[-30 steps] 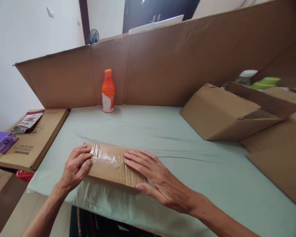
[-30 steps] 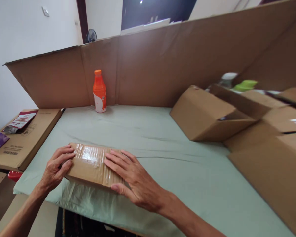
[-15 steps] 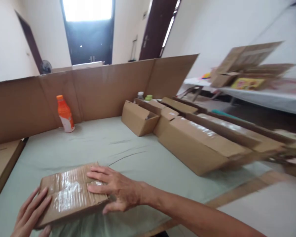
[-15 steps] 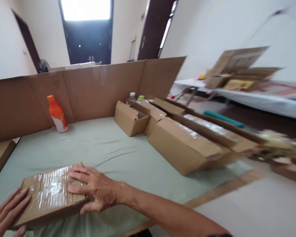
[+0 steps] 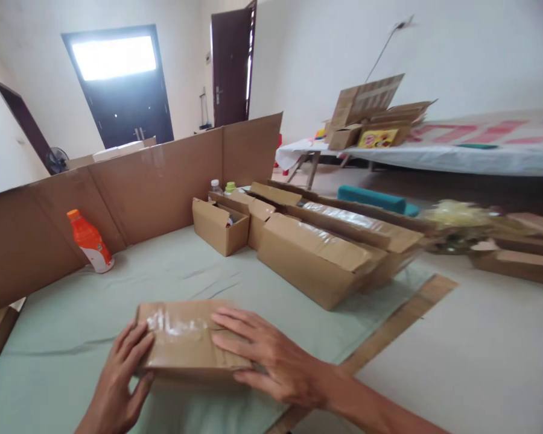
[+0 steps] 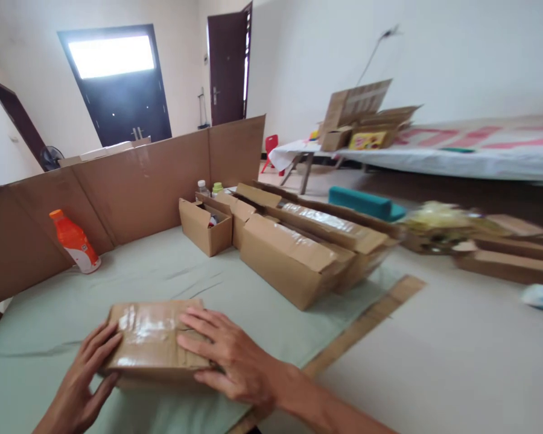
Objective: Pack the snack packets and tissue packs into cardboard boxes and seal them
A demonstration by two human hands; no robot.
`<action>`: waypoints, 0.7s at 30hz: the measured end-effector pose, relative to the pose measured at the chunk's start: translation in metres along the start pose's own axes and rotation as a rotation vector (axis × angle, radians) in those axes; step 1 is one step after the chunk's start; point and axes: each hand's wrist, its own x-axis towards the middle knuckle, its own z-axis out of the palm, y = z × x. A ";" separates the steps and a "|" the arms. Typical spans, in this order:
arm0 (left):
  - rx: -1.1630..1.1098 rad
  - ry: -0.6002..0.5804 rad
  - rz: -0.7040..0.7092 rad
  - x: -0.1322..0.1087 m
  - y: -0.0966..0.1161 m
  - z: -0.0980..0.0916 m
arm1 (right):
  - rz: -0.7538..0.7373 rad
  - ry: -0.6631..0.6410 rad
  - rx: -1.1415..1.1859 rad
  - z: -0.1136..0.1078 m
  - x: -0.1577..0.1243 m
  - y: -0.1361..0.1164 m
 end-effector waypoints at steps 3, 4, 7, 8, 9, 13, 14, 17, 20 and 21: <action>-0.079 -0.228 0.176 0.090 0.027 0.032 | 0.215 0.157 -0.213 -0.020 -0.065 0.013; -0.092 -0.268 0.223 0.120 0.037 0.043 | 0.269 0.211 -0.288 -0.024 -0.083 0.018; -0.112 -0.325 0.323 0.203 0.060 0.078 | 0.392 0.302 -0.508 -0.030 -0.110 0.031; -0.111 -0.329 0.333 0.226 0.066 0.090 | 0.436 0.315 -0.574 -0.031 -0.110 0.036; -0.107 -0.322 0.327 0.248 0.071 0.101 | 0.489 0.319 -0.631 -0.031 -0.105 0.041; -0.074 -0.217 0.152 0.296 0.081 0.144 | 0.698 0.270 -0.720 -0.026 -0.065 0.063; -0.063 -0.184 0.088 0.296 0.082 0.154 | 0.725 0.260 -0.706 -0.025 -0.055 0.069; -0.035 -0.116 -0.054 0.263 0.079 0.177 | 0.738 0.321 -0.656 -0.024 -0.047 0.080; -0.004 -0.139 -0.082 0.188 0.061 0.183 | 0.677 0.482 -0.670 -0.025 -0.071 0.075; 0.010 -0.159 -0.083 0.158 0.052 0.180 | 0.644 0.527 -0.676 -0.023 -0.084 0.069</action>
